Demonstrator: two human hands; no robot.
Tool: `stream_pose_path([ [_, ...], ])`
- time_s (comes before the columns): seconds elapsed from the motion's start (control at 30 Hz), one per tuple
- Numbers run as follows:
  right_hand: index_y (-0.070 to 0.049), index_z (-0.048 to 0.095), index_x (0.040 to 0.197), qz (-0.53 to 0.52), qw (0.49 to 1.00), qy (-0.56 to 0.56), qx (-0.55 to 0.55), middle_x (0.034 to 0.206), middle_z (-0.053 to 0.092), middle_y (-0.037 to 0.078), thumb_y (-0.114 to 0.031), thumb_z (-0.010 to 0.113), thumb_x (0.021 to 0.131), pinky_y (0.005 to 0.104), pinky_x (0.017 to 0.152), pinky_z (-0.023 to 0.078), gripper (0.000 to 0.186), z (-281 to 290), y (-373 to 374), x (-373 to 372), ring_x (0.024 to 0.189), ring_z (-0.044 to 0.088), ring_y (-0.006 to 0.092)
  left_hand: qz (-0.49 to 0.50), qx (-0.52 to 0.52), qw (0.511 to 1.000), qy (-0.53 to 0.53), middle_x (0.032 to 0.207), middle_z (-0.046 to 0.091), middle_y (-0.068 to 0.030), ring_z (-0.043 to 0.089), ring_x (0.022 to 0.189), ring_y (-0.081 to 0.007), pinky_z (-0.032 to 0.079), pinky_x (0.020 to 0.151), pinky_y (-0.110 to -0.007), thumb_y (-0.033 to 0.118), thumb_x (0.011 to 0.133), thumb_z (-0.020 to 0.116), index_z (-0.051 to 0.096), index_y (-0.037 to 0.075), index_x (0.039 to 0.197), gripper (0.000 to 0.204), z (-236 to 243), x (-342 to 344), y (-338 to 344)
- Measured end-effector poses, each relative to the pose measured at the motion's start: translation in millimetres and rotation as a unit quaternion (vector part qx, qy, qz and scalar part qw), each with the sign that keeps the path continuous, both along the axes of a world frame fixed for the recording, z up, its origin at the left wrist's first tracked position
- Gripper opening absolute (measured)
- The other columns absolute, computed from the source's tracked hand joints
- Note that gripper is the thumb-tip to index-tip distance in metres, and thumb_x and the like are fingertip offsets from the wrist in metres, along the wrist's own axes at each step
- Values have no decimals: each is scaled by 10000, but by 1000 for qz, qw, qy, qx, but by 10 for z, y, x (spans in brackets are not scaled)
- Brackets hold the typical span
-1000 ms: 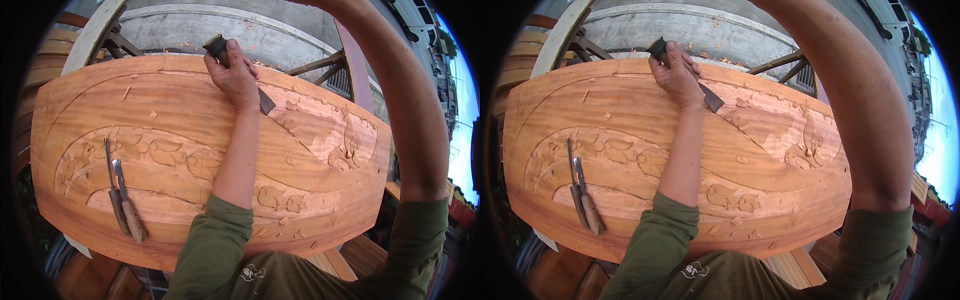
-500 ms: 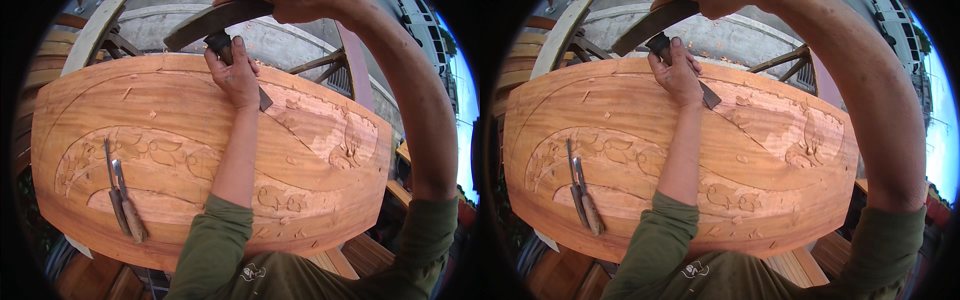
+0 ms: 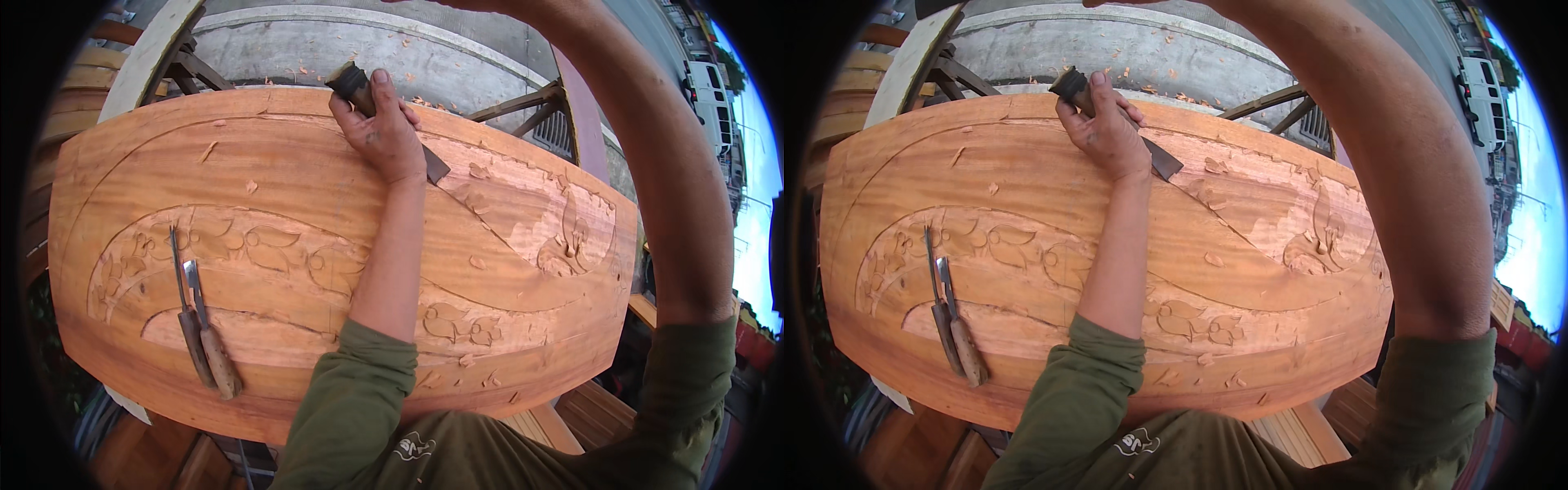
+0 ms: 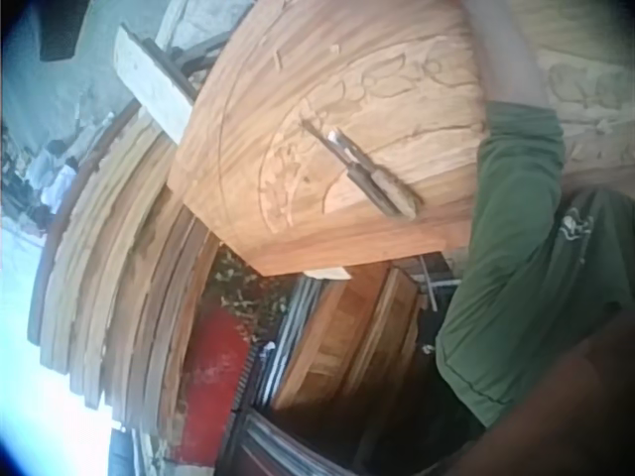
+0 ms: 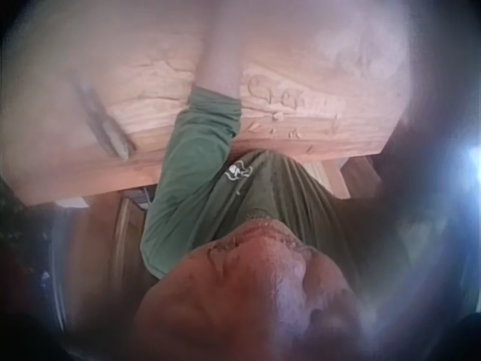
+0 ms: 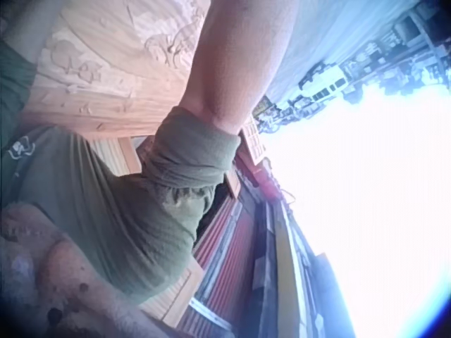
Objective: The person carves a wooden panel by hand using a chisel and a wooden mallet to create a decorative pattern.
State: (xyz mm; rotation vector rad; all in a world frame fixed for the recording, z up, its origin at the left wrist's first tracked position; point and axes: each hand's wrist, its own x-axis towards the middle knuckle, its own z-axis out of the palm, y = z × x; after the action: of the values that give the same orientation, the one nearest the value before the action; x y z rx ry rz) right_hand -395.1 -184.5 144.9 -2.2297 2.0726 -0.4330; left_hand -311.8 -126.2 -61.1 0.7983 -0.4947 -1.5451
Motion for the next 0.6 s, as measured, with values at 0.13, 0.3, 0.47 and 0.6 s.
stream_pose_path([
  [0.13, -279, 563, 1610, 106, 918, 217, 314, 1132, 792, 184, -9, 593, 921, 492, 937, 589, 741, -25, -115, 169, 1094, 762, 360, 29, 10, 999, -42, 698, 555, -11, 526, 504, -98, 435, 427, -251, 282, 1064, 767, 533, 70, 1165, 332, -102, 157, -123],
  [0.3, -243, 571, 1599, 72, 974, 187, 109, 1089, 799, 198, -40, 645, 878, 494, 883, 595, 753, 19, -160, 128, 1027, 773, 384, 19, 9, 1000, -17, 703, 560, -16, 529, 501, -100, 431, 427, -252, 277, 1063, 767, 524, 67, 1183, 343, -89, 71, -45],
  [0.47, -236, 547, 1614, 28, 986, 86, 137, 1139, 782, 198, -30, 643, 880, 493, 936, 589, 769, -264, -151, 66, 1122, 752, 393, 12, -4, 1000, -18, 703, 564, -20, 524, 489, -104, 419, 421, -258, 260, 1063, 766, 511, 70, 1203, 348, -72, 104, -49],
  [0.6, -281, 568, 1601, 145, 932, 191, 271, 1137, 789, 168, 12, 608, 898, 495, 921, 594, 762, 99, -123, 129, 1094, 763, 351, 1, 19, 1000, -20, 715, 577, -21, 533, 500, -103, 428, 426, -257, 276, 1067, 769, 505, 76, 1208, 360, -41, 65, 17],
])
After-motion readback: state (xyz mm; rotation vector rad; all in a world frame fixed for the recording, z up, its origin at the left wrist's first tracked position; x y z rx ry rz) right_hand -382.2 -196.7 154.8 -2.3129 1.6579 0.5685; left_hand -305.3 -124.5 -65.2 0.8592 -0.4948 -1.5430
